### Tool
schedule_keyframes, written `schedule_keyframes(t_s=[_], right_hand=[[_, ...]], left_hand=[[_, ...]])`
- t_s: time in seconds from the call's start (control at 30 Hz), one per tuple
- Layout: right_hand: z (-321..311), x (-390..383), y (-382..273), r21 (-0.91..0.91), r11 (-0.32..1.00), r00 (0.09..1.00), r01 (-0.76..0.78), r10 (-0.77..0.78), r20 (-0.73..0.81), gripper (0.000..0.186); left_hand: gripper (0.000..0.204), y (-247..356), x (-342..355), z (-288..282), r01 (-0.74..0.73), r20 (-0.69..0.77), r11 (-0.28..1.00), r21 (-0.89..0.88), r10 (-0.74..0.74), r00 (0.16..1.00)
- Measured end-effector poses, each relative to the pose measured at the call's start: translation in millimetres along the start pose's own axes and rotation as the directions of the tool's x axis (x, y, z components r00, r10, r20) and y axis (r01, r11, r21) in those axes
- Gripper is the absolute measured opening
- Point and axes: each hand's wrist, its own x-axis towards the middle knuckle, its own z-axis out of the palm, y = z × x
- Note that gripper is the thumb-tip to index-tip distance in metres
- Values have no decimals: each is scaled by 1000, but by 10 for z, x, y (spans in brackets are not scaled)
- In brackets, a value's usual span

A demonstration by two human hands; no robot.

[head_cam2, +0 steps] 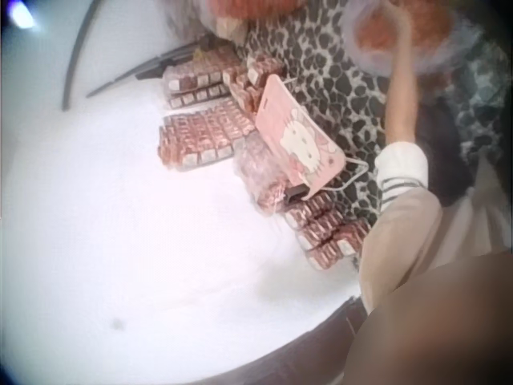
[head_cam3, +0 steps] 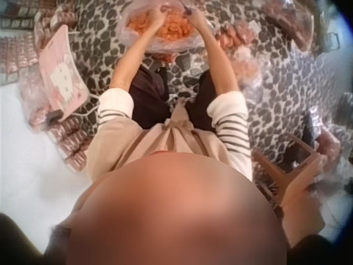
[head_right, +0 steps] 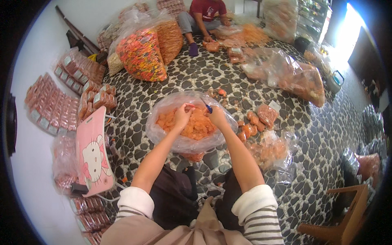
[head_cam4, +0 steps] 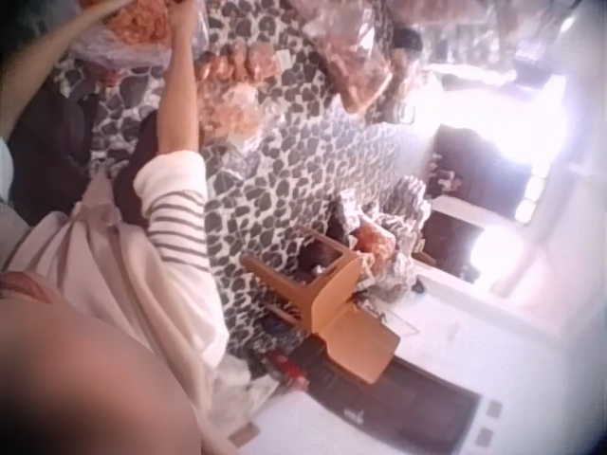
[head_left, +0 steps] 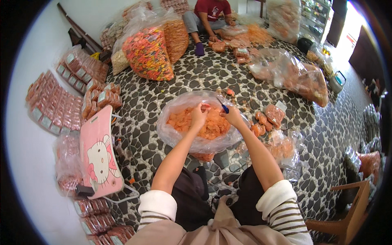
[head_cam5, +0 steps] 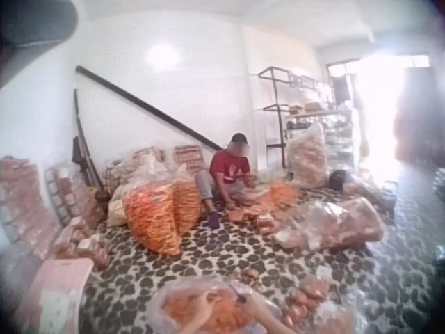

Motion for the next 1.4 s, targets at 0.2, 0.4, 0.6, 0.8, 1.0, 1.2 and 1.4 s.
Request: schedule_keyframes(t_s=[0.2, 0.4, 0.6, 0.8, 1.0, 1.2, 1.4], right_hand=[[-987, -222, 461, -77, 996, 997, -42, 37, -70, 24], [-2229, -1144, 1525, -255, 892, 898, -373, 277, -343, 33], [-2664, -1751, 2415, -82, 799, 745, -596, 513, -426, 27], [-2028, -1616, 2716, -277, 871, 914, -405, 382, -134, 21], [-1553, -1300, 2699, -383, 858, 925, -343, 380, 22, 20], [-1539, -1246, 2761, -277, 847, 874, -454, 484, 48, 24], [-1702, -855, 2143, -23, 956, 944, -294, 287, -164, 36]], left_hand=[[12, 189, -122, 339, -67, 245, 996, -59, 79, 966], [13, 510, -377, 1090, -71, 602, 990, -118, 129, 788], [13, 240, -775, 2272, -171, 711, 983, -64, 166, 683], [84, -723, -1058, 3162, -133, 589, 831, 540, -260, 765], [79, -1056, -1111, 3376, -190, 449, 699, 690, -207, 869], [52, -924, -883, 3288, -48, 459, 810, 584, -281, 843], [33, -15, -710, 2950, 538, 619, 746, -392, -220, 755]])
